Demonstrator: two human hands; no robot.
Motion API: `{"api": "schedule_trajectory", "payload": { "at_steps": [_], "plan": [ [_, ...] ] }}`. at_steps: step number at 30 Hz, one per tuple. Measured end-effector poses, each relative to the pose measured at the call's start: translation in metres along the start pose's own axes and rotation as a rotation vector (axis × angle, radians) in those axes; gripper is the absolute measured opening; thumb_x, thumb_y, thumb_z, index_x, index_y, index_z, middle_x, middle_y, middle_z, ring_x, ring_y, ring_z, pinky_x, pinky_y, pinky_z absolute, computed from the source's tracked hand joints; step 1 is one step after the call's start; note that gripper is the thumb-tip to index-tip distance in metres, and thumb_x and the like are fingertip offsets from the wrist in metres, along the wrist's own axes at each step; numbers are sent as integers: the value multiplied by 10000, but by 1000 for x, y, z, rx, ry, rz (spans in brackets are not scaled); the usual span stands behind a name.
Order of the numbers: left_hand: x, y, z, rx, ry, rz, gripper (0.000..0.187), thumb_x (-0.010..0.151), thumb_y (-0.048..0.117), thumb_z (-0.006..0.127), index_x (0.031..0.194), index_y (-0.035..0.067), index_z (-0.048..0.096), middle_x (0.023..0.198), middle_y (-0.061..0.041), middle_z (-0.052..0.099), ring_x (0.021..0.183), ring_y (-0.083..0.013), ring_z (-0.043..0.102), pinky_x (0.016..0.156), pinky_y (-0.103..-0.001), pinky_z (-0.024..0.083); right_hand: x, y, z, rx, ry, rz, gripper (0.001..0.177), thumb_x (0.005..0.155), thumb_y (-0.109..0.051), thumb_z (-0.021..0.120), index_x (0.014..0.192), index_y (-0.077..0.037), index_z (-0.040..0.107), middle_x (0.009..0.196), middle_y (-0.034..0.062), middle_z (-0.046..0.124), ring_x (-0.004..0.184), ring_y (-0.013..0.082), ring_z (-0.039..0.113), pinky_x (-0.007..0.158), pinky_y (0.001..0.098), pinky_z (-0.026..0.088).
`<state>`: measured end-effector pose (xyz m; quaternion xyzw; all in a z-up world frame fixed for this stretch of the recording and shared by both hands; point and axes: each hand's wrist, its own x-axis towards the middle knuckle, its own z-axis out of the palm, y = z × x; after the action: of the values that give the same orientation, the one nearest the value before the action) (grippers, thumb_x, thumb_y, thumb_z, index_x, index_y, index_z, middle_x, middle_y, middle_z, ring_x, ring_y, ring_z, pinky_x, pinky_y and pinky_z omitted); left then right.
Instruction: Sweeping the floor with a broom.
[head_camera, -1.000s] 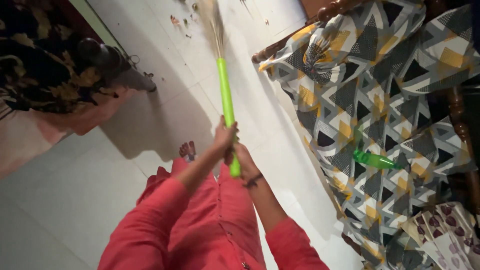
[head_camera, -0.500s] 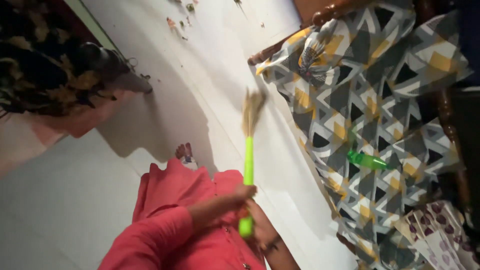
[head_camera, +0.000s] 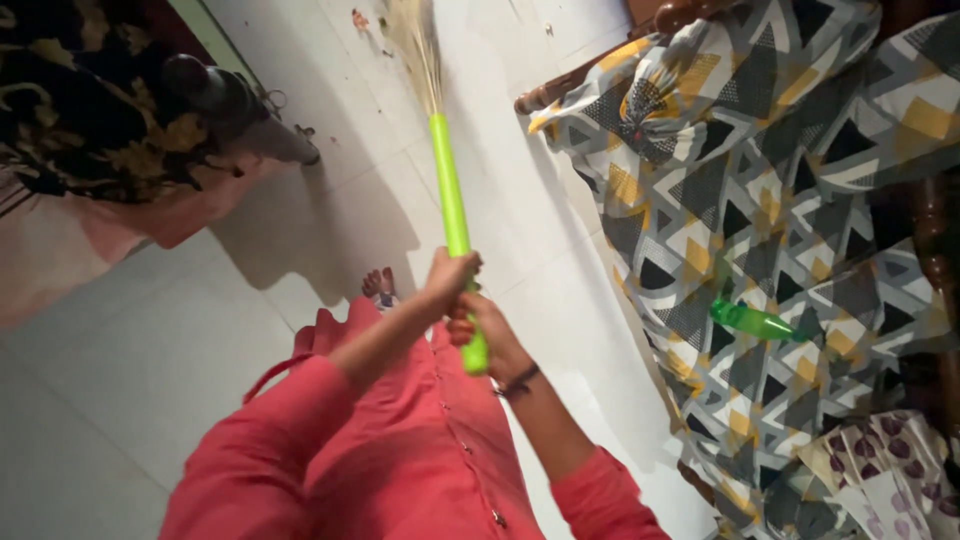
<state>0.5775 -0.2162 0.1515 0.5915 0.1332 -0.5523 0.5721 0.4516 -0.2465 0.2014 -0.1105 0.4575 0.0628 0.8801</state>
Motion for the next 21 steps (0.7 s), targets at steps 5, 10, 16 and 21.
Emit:
{"api": "schedule_trajectory", "payload": {
  "at_steps": [5,10,16,21],
  "plan": [
    [-53,-24,33,-147,17,-38,379,862,178,708,1116,22,475,855,-128,628,626,-247,648,534,-393,586,-97,-27,38,-452,35,19,119,1001,-213,537,948,-115,496,665,-16,457,457,86,403,396,238,349],
    [-62,-117,55,-227,33,-287,415,871,183,692,1164,108,408,916,-112,646,692,-261,674,566,-417,589,-146,-29,9,-570,49,171,87,941,-76,548,1016,-99,510,686,-28,475,483,88,427,417,247,358],
    [15,-178,81,-107,110,-227,443,896,332,833,959,-66,648,788,-163,664,614,-270,626,506,-396,499,-95,-69,-114,294,-13,782,270,1078,-198,569,831,-136,478,621,-57,411,468,57,372,428,217,336],
    [155,-88,96,-299,-36,-61,309,918,326,686,982,29,627,760,-115,675,609,-230,677,552,-365,572,10,-168,-53,-367,75,292,168,1006,-213,549,899,-87,578,666,-45,499,498,55,453,434,202,375]
  ]
}}
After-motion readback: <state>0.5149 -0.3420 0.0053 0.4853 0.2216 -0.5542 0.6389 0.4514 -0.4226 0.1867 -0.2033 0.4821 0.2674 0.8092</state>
